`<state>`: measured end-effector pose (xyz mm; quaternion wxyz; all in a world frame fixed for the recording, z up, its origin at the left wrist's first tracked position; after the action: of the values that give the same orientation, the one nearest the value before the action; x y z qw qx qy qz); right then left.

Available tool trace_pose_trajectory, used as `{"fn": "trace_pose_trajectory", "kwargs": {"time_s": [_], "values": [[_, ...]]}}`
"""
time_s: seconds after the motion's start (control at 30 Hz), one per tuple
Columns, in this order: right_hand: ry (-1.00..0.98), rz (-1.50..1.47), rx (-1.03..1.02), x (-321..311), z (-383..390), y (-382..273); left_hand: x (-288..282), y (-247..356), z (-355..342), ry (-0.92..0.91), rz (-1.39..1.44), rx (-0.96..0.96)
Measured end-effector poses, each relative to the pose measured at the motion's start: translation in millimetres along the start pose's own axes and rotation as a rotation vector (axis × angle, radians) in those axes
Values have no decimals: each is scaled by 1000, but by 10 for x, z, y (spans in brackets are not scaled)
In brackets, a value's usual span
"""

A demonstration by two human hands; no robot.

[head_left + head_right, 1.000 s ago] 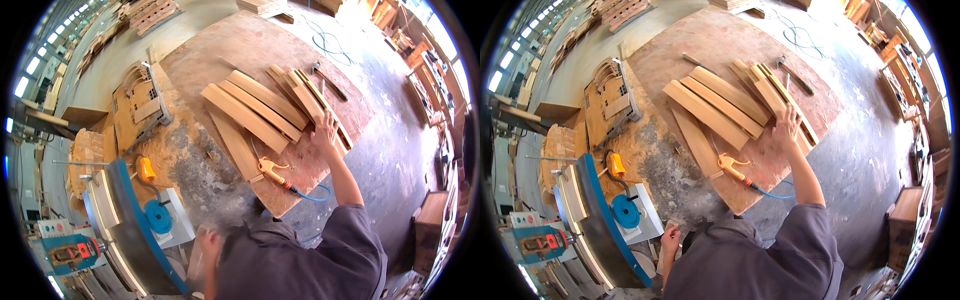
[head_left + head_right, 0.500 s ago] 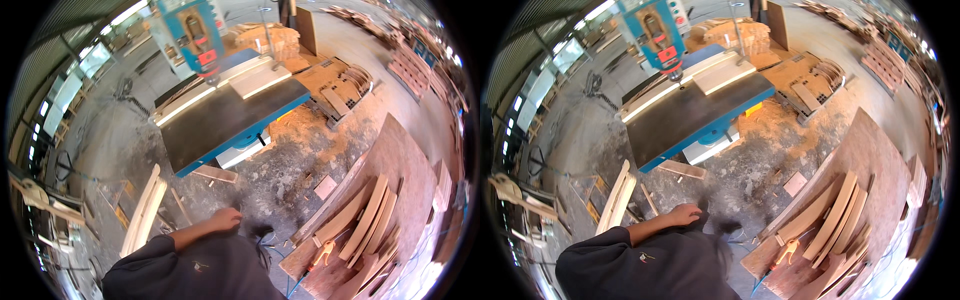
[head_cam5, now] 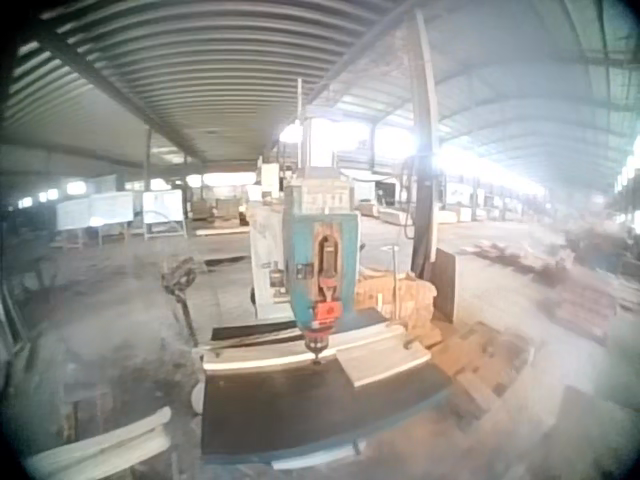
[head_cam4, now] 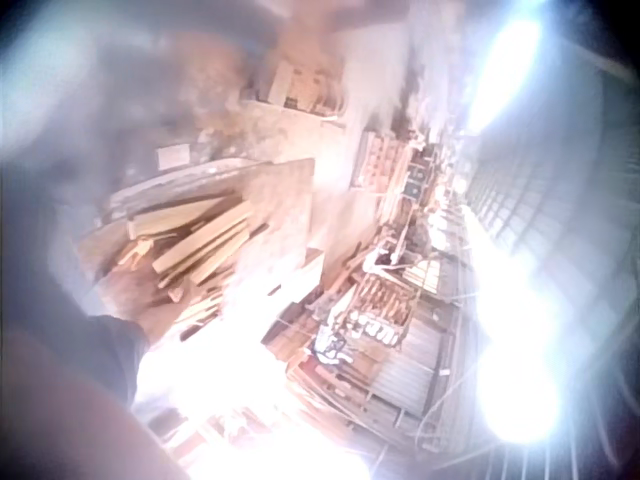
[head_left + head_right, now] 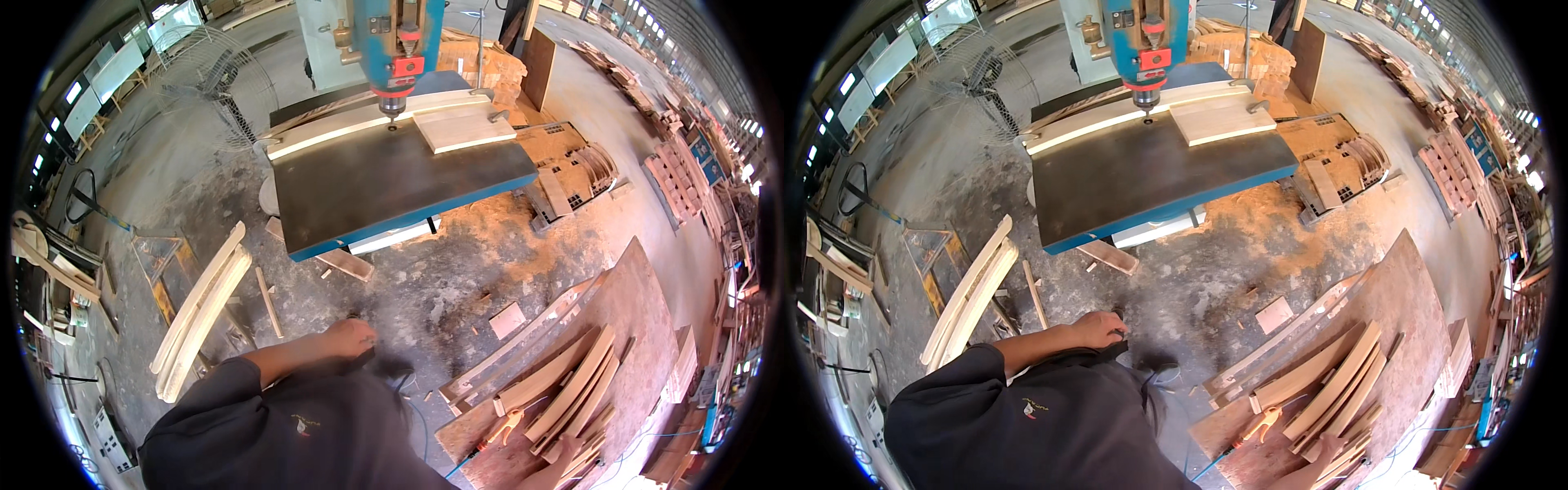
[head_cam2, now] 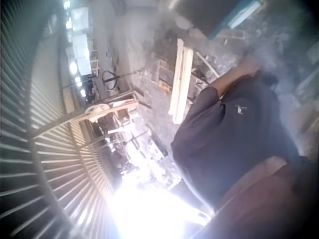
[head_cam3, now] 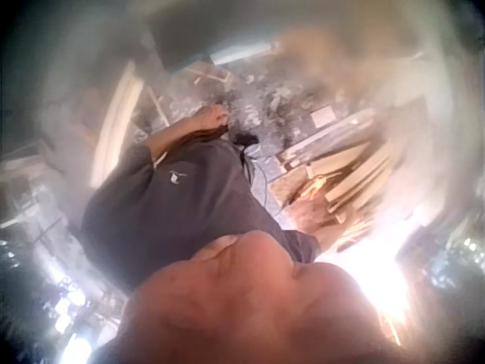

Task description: The person uses a vertical spindle moulder to shape the edges of wooden planks. They feed the wood through the machine, then use a handheld air blower to clear sawdust from the cut edges and the machine table. This process is repeated for multiple pieces of wood in a workshop setting.

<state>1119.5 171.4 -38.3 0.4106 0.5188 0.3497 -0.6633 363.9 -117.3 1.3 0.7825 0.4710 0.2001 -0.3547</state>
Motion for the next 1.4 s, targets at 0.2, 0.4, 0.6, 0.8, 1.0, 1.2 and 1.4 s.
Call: {"fn": "trace_pose_trajectory", "kwargs": {"time_s": [0.2, 0.4, 0.6, 0.8, 1.0, 1.2, 1.4], "values": [[244, -289, -209, -642, 880, -404, -68, 393, -306, 28, 229, 147], [-232, -1410, -172, -726, 2615, -2064, 39, 1961, -928, -94, 804, 435], [-86, -962, -890, -684, 3583, -2670, -28, 2674, -980, 84, 1028, 322], [292, -219, -343, 353, 2697, -1746, -861, 1058, -368, 243, 991, 210], [48, 7, -138, 798, 2427, -1512, -1653, 6, 185, 375, 354, -42], [51, -26, -41, 668, 2448, -1470, -2051, -1140, 270, 495, 352, -173], [-51, -742, -537, -26, 3744, -2779, -2643, -1377, 324, 621, -33, -23]]}}
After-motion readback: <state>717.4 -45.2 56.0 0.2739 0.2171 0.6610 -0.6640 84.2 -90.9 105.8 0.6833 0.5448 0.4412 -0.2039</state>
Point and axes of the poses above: each hand's wrist, its own z-axis away from the middle knuckle, its own x-axis out of the palm, y = z × x, the point moved 2 cm from there along -z, towards the middle knuckle, and after that the axes turned 12 degrees about -y, right-handed, at the moved point
